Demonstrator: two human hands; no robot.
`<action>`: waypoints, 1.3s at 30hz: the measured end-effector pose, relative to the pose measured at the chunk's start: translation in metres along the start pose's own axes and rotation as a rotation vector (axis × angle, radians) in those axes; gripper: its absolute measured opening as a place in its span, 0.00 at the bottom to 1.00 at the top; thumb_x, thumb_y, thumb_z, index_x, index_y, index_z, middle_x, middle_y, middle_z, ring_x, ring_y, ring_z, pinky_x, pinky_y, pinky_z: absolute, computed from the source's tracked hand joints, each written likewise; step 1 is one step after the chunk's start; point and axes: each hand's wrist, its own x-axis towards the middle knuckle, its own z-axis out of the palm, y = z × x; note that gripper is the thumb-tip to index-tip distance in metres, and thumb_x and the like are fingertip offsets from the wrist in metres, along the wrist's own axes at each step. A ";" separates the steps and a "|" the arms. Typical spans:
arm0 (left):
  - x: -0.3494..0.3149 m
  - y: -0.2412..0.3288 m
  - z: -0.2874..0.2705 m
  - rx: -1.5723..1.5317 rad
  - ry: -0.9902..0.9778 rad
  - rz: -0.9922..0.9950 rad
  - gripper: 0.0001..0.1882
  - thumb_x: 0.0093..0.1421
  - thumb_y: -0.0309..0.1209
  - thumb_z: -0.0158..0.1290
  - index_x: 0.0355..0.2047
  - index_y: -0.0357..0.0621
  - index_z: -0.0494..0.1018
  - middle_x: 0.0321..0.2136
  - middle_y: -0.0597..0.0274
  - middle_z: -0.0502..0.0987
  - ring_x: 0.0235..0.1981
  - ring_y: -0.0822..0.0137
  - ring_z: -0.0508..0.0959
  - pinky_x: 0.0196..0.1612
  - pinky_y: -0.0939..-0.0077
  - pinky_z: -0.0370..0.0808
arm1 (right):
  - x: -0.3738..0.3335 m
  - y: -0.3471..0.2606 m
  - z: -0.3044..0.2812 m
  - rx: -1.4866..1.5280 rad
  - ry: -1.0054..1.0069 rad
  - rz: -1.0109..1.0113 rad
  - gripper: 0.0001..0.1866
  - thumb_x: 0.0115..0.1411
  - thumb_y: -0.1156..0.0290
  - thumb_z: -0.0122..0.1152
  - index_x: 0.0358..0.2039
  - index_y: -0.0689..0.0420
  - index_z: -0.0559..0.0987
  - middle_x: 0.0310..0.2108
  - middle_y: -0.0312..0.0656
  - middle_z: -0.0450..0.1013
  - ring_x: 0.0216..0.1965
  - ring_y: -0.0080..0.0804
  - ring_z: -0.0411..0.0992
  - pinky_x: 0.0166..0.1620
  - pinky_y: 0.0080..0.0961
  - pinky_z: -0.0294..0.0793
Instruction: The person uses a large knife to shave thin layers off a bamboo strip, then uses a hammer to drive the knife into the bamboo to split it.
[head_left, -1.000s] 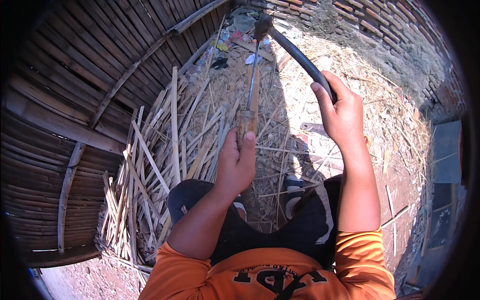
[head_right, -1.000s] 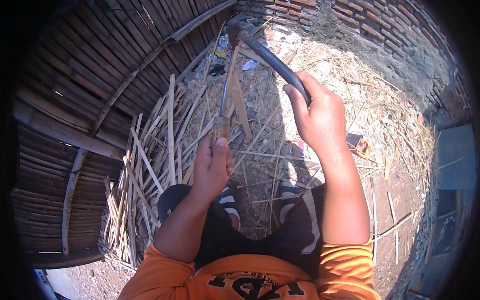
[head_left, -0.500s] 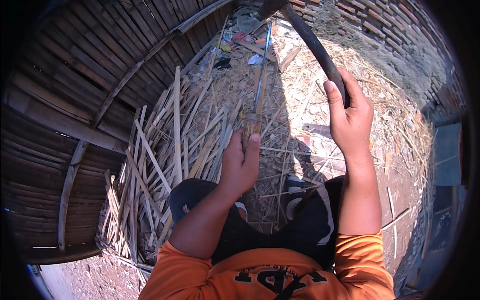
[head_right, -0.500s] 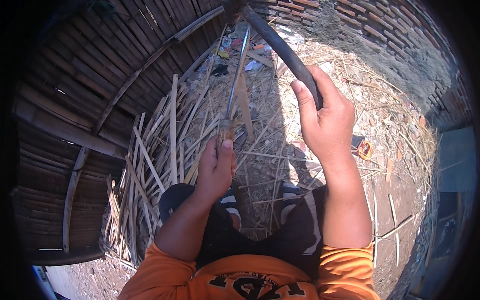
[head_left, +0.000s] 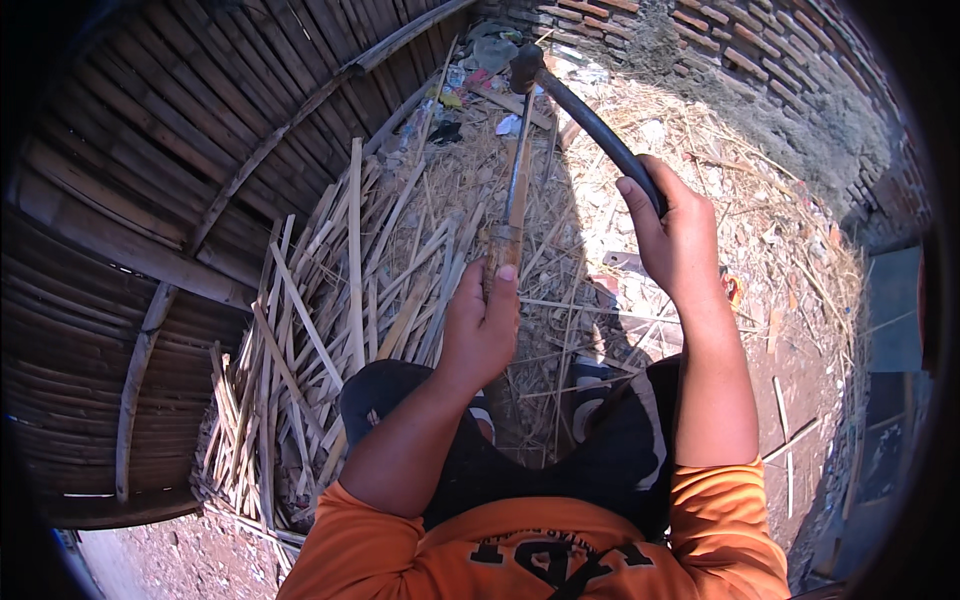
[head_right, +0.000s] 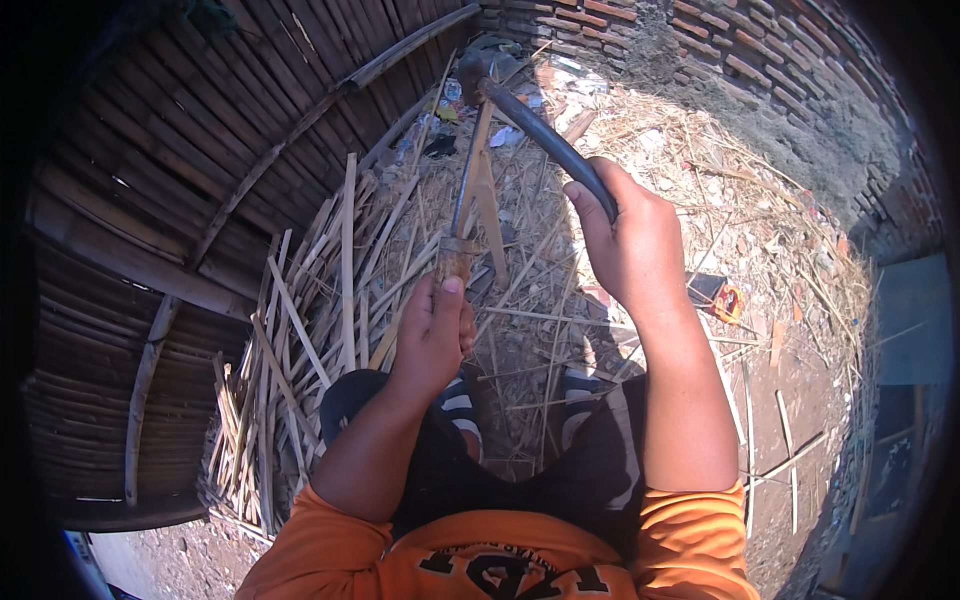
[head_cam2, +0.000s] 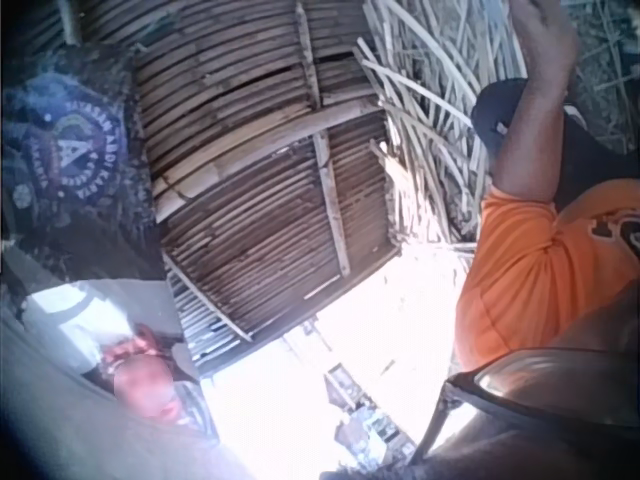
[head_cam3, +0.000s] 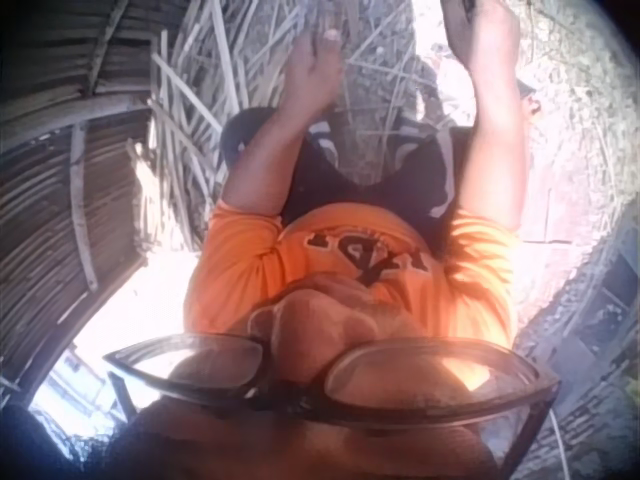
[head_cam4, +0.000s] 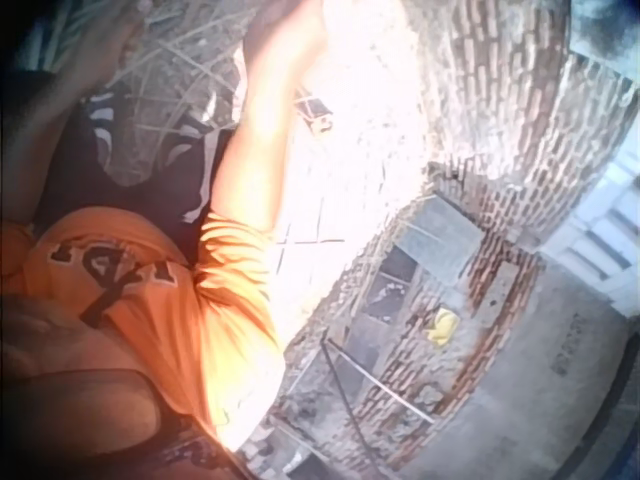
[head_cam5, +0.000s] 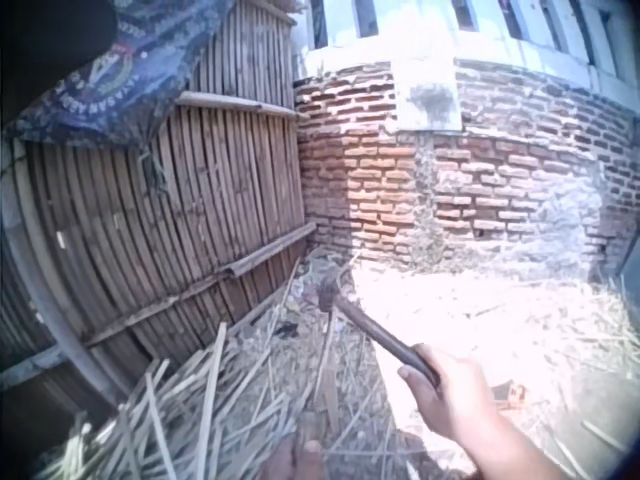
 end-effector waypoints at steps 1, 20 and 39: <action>0.001 0.001 0.000 -0.049 -0.013 -0.034 0.16 0.74 0.40 0.47 0.45 0.37 0.69 0.20 0.71 0.69 0.20 0.80 0.67 0.24 0.77 0.66 | -0.002 -0.004 -0.001 0.014 0.007 0.031 0.16 0.65 0.62 0.65 0.48 0.58 0.81 0.24 0.50 0.78 0.25 0.42 0.79 0.31 0.32 0.75; 0.003 -0.005 0.000 0.025 0.024 0.043 0.15 0.75 0.43 0.44 0.44 0.44 0.65 0.19 0.71 0.64 0.18 0.79 0.65 0.21 0.81 0.63 | 0.001 0.001 -0.007 -0.031 -0.046 0.086 0.15 0.64 0.63 0.66 0.47 0.58 0.80 0.26 0.51 0.78 0.27 0.43 0.80 0.32 0.32 0.75; 0.001 0.006 -0.005 0.156 0.007 0.014 0.19 0.73 0.42 0.47 0.47 0.36 0.71 0.22 0.65 0.73 0.23 0.76 0.71 0.28 0.74 0.69 | 0.002 -0.004 -0.027 0.151 0.048 0.049 0.14 0.65 0.64 0.64 0.49 0.55 0.80 0.23 0.44 0.76 0.24 0.31 0.75 0.32 0.26 0.73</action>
